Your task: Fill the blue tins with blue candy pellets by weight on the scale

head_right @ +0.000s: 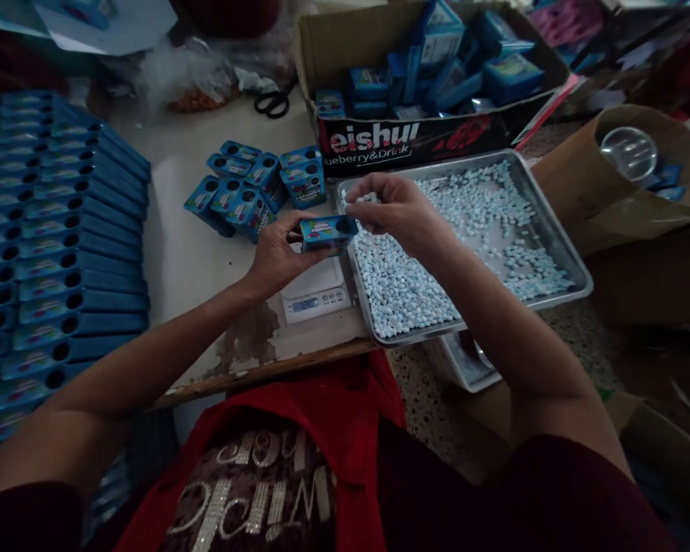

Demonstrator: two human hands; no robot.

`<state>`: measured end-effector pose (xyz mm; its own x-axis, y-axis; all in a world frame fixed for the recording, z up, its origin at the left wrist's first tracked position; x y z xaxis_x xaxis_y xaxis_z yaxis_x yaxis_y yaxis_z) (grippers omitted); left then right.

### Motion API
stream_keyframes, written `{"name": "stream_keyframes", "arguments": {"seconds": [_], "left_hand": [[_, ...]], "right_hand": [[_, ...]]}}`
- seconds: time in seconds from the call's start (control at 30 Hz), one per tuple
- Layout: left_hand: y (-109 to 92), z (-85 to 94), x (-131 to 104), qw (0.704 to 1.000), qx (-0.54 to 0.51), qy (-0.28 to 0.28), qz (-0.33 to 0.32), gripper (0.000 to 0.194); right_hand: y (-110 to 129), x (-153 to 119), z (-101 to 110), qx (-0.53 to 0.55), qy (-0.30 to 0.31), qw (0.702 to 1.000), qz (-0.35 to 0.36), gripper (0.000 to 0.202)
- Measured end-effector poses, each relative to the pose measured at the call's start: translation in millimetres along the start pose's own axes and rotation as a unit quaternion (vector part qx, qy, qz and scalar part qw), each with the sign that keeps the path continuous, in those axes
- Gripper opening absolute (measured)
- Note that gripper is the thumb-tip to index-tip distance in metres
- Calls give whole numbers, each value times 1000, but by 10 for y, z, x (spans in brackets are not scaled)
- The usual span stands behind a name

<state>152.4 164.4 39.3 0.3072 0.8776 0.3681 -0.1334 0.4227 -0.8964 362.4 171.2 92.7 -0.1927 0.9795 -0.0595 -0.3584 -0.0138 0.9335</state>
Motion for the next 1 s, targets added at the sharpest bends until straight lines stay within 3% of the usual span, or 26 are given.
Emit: {"name": "stream_keyframes", "arguments": {"seconds": [0.13,0.23,0.43,0.77,0.87,1.0], "left_hand": [[-85,-235,172,999,-26,21,2,48],[-57,-404,202,998,-52,30,13,48],[7,-595,146,997,-62,35,21,51],[28,-594,186,998,-48,32,5,51],[49,-626,187,998,-46,38,6,50],[92,-678,192,997,-59,39,28,48]], "right_hand": [[246,-1,104,-186,-9,979,82,21],[209,-41,198,-245,-12,965,96,22],[-83,-159,331,-182,-22,982,55,27],[-256,-166,366,-107,-23,994,10,32],[-98,-171,368,-210,12,976,51,23],[115,-163,345,-366,64,921,115,13]]}}
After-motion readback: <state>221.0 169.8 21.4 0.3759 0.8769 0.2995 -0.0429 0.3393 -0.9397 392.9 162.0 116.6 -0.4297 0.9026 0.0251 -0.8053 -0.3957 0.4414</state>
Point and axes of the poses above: each hand's wrist, its own x-axis towards the middle knuckle, its own z-axis out of the back of the hand, y = z × x, the point moved 10 cm from there along x, towards the middle knuckle, and after that the axes turned 11 degrees about -x, right-handed, at the moved point
